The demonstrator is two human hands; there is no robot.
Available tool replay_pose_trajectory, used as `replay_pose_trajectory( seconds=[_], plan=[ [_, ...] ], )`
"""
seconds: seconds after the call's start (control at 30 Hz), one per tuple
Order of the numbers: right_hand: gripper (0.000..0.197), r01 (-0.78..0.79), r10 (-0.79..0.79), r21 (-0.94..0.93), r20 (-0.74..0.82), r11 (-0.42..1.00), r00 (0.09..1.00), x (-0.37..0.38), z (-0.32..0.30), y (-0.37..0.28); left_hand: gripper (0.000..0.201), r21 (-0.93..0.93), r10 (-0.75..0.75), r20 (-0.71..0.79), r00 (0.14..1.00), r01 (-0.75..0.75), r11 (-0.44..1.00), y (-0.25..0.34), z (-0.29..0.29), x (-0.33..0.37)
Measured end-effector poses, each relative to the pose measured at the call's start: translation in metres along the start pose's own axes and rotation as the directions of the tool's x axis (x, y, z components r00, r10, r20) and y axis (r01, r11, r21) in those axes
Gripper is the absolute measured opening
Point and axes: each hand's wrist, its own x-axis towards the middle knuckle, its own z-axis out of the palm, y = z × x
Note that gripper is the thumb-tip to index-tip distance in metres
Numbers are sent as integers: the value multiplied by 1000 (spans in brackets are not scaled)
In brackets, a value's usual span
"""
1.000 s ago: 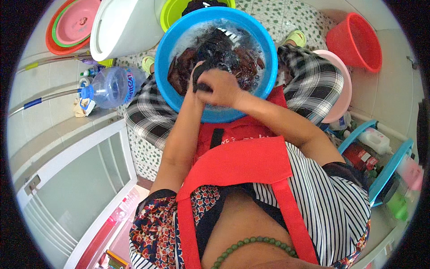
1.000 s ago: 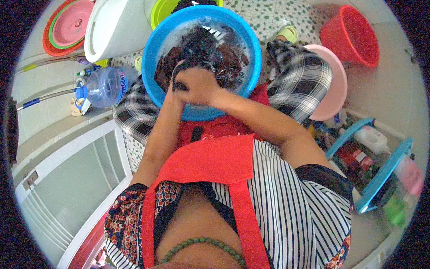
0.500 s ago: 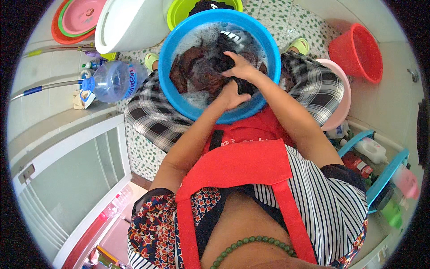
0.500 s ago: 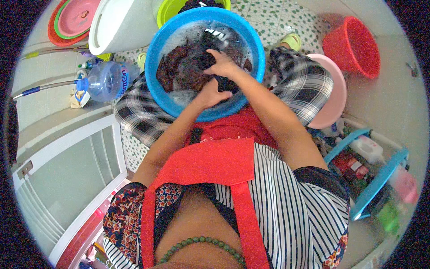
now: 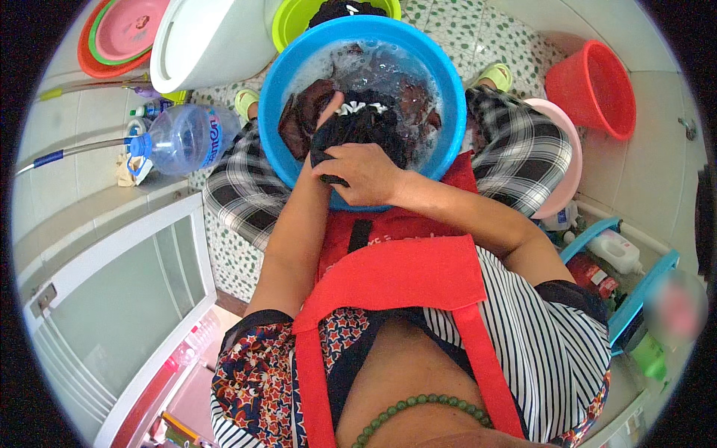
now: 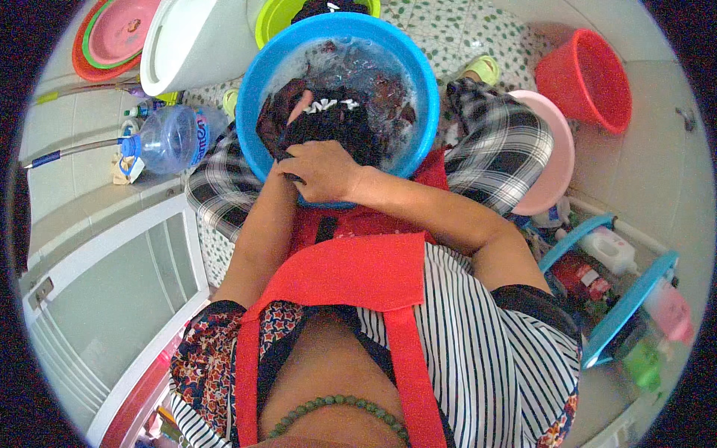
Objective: The person sits on the floor and hand-washes clothes in a blue basin filled with soapy water. They scrub and rinse various garments, including a blue t-shirt and dark-colored items, by hand, squeezing out water and submerging them repeatedly.
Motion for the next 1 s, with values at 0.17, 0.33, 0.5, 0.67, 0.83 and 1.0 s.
replay_pose_trajectory(
  seconds=[0.17, 0.33, 0.5, 0.67, 0.83, 1.0],
  plan=[
    [19, -264, 254, -29, -200, 964, 946, 8, 24, 66, 51, 31, 154, -314, 937, -153, 988, -35, -31, 3],
    [27, -642, 574, -91, -367, 761, 732, 5, -6, 150, 31, 294, 137, -546, 827, 35, 955, -24, 19, 1],
    [25, -498, 380, -66, -562, 865, 735, -6, -17, 157, 55, 894, 514, -435, 740, 284, 347, -1, -14, -8],
    [49, -388, 280, -400, -302, 831, 911, -20, 7, 163, 70, 586, 481, 92, 872, 343, -734, -35, -19, -4],
    [52, -487, 506, -472, -95, 735, 857, -25, 34, 182, 67, 666, 395, 90, 914, 240, -707, -54, -91, 14],
    [47, -529, 672, -530, 109, 663, 732, -20, 63, 258, 51, 730, -111, -284, 952, 140, -669, -49, -154, 70]
  ],
)
